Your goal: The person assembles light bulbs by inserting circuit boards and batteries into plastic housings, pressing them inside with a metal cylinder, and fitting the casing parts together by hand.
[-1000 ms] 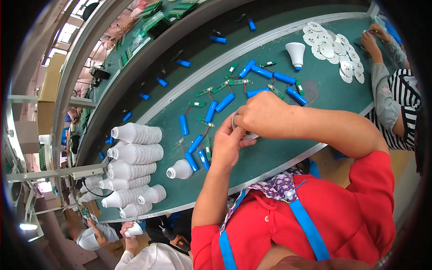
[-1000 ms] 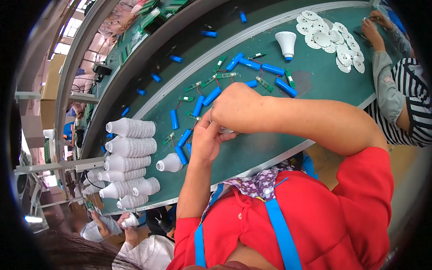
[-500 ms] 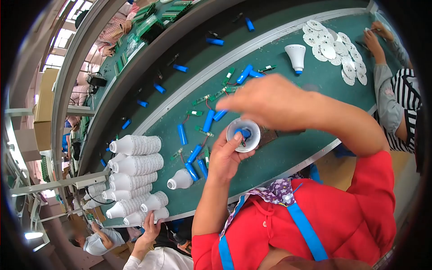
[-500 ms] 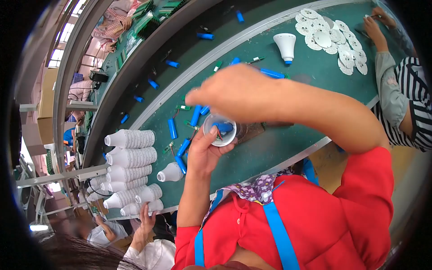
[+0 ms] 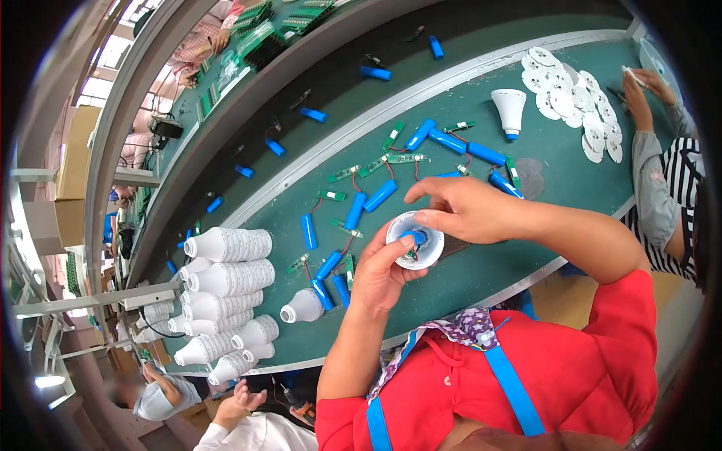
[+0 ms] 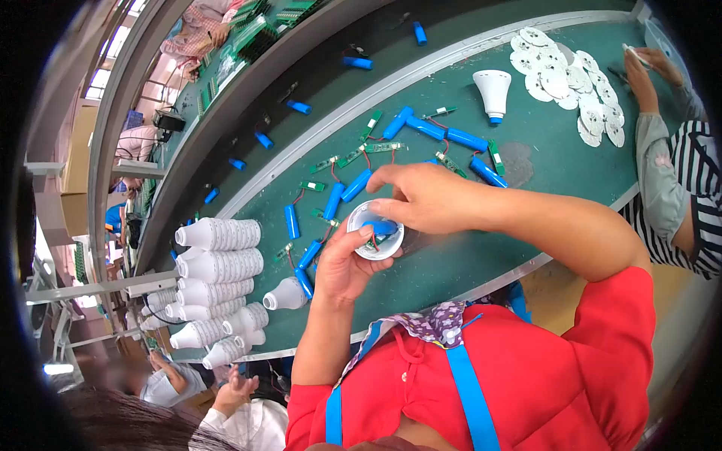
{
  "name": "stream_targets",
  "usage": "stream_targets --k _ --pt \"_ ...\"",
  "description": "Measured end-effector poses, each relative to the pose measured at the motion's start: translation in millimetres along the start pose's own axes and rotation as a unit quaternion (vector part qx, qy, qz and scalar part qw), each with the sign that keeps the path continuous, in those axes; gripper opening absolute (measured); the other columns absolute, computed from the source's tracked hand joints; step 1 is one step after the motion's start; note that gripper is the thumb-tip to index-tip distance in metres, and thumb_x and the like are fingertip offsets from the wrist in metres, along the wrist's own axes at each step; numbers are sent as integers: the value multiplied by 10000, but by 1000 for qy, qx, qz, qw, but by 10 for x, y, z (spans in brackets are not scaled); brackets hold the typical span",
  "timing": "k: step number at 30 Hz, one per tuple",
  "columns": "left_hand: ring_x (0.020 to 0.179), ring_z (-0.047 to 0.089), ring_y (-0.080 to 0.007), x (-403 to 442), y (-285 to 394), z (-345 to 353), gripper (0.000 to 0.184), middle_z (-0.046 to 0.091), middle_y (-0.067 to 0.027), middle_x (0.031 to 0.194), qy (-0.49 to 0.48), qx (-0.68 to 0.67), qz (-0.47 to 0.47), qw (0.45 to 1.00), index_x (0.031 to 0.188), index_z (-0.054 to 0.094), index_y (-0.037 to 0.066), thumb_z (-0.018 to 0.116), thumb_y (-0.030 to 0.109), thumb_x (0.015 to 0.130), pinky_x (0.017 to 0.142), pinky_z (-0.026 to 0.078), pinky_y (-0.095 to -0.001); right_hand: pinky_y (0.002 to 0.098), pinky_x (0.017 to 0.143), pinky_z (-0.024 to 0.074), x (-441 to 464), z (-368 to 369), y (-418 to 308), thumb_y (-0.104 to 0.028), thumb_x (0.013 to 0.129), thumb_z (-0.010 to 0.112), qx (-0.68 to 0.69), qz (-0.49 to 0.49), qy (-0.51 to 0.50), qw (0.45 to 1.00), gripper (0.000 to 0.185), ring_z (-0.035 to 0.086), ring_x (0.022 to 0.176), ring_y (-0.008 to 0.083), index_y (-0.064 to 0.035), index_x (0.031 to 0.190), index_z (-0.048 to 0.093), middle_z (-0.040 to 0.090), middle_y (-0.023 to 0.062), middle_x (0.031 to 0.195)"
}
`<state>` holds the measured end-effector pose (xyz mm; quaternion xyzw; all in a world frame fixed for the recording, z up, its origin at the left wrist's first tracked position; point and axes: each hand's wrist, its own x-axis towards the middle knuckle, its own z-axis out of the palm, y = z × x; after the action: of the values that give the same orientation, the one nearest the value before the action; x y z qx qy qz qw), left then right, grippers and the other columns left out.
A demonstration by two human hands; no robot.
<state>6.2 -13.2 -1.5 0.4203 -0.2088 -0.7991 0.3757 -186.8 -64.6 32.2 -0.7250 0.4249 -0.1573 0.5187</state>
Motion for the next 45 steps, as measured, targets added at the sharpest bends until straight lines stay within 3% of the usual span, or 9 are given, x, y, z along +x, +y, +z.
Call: stream_targets --k 7,12,16,19,22,28,34,45 --pt "762 650 -218 -34 -20 17 434 618 -123 954 15 16 8 1000 1188 452 14 611 158 811 572 553 -266 252 507 457 109 23 -17 -355 843 593 190 241 -125 944 534 531 659 121 -45 1217 371 546 103 886" --pt "811 596 -138 -40 -20 -17 465 585 -50 983 -6 30 -5 1000 1206 494 68 657 220 797 597 500 -230 243 555 510 56 36 -23 -387 868 546 247 234 -168 925 548 527 652 94 -90 1277 333 523 80 959" --pt "779 603 -142 -31 -34 2 425 597 -53 949 17 21 2 1000 1174 514 58 645 206 798 590 512 -238 284 631 530 53 35 2 -406 888 502 299 235 -209 901 557 545 724 116 -160 1331 273 499 79 1049" --pt "732 614 -154 -23 -43 31 400 610 -67 910 34 6 11 999 1159 505 40 620 177 801 575 525 -254 412 800 494 7 103 0 -420 886 487 346 243 -200 884 614 538 951 256 -168 1372 208 440 158 1204" --pt "735 605 -142 -11 -48 23 393 608 -57 915 23 -4 10 1000 1149 516 49 627 168 790 565 509 -251 420 825 482 23 100 106 -421 884 495 407 228 -226 855 641 519 1019 289 -166 1381 180 407 170 1245" --pt "781 599 -131 -2 -106 19 411 602 -42 952 40 11 18 999 1160 524 72 640 155 775 564 491 -247 399 811 488 17 124 51 -392 894 493 346 217 -209 888 600 528 954 234 -148 1364 211 447 152 1181" --pt "846 591 -117 -17 -94 17 483 596 -15 1006 42 30 11 999 1211 522 108 658 167 752 568 493 -242 373 746 511 56 158 18 -319 920 460 394 253 -184 864 489 488 799 170 -138 1330 264 468 111 1068" --pt "815 592 -115 24 -105 -18 454 597 -11 995 51 22 -3 998 1197 539 120 646 177 760 563 495 -255 404 757 523 110 135 -77 -295 926 444 386 286 -179 859 435 480 849 189 -148 1307 294 430 103 1101"
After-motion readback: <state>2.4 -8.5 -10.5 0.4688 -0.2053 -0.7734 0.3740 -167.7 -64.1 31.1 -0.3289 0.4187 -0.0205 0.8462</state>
